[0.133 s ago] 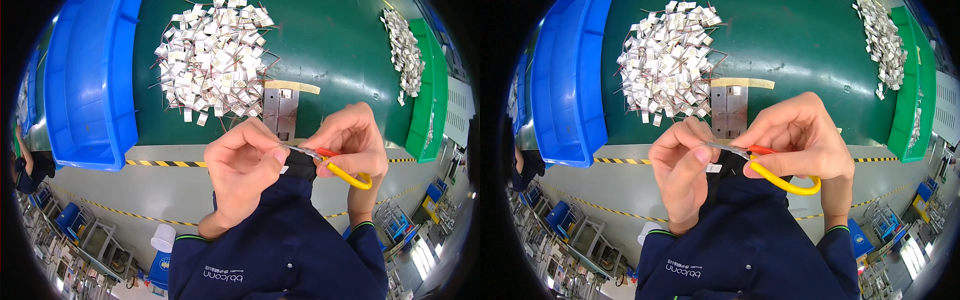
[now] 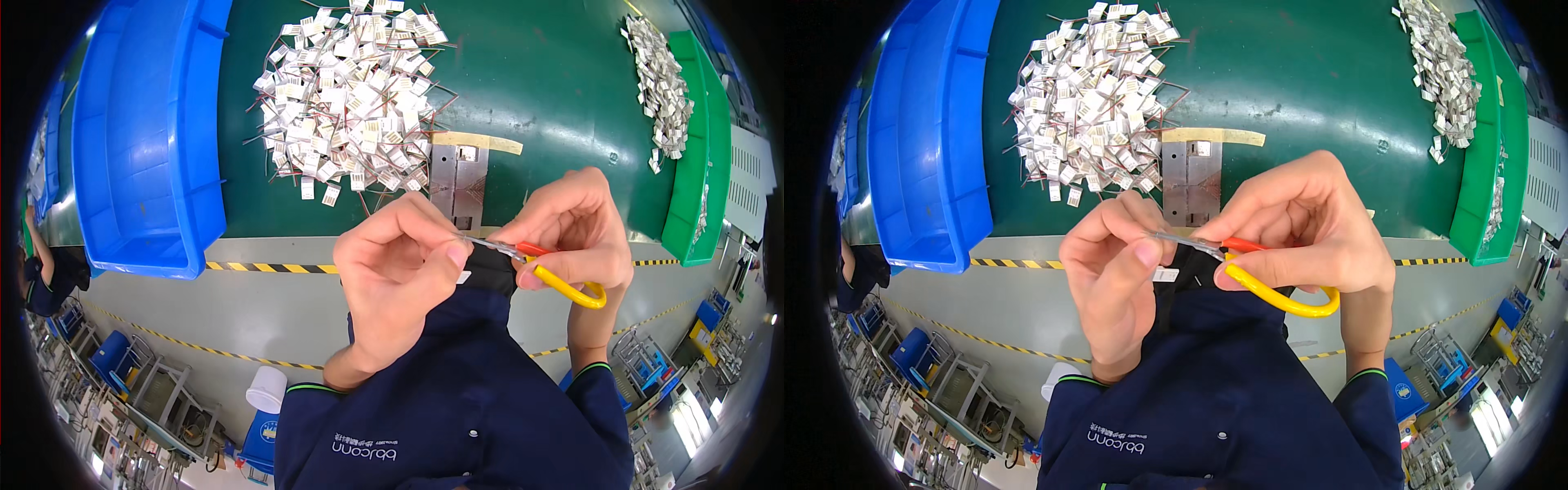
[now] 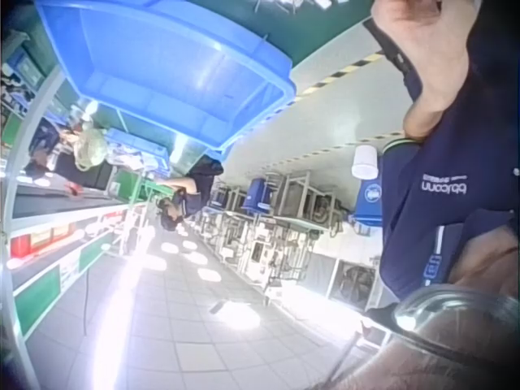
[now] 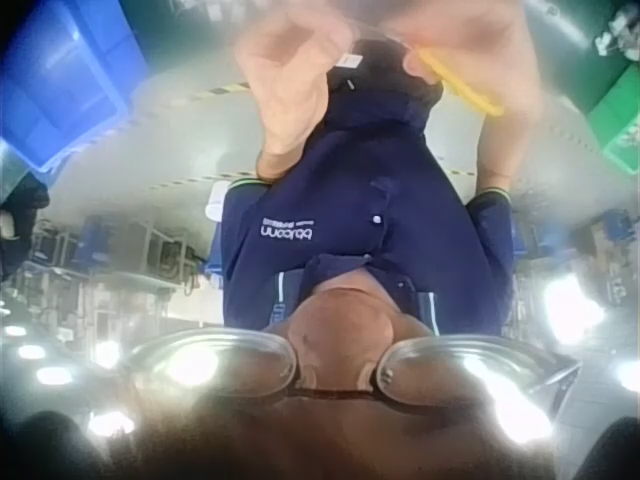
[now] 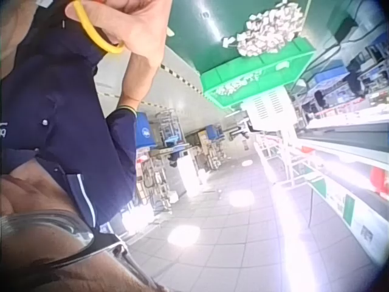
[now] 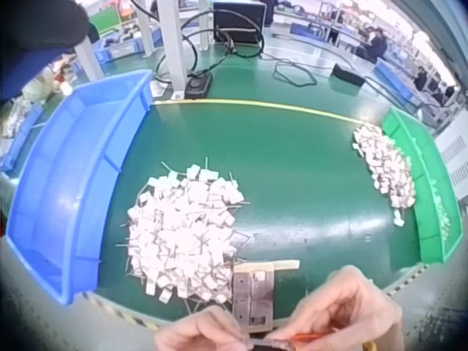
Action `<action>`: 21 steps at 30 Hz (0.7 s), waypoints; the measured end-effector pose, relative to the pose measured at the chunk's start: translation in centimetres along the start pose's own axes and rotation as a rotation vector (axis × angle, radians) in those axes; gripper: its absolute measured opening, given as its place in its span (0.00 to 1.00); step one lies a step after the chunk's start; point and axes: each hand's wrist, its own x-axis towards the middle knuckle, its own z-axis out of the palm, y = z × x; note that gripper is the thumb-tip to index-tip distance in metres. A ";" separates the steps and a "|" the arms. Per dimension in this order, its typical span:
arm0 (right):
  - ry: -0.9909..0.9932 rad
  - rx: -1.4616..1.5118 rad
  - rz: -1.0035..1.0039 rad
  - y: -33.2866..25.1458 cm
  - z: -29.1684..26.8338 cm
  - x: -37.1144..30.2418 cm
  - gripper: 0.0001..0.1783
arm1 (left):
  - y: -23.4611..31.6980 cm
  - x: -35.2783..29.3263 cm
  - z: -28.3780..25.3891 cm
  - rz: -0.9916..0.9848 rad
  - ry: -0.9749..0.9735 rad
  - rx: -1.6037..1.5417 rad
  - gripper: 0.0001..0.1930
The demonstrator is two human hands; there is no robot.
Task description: The person trims electronic components with scissors, preparing them for an assembly line.
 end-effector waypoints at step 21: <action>0.492 -0.190 -0.171 0.7 -3.3 -2.3 0.15 | 2.0 2.5 -0.4 0.745 0.351 1.281 0.09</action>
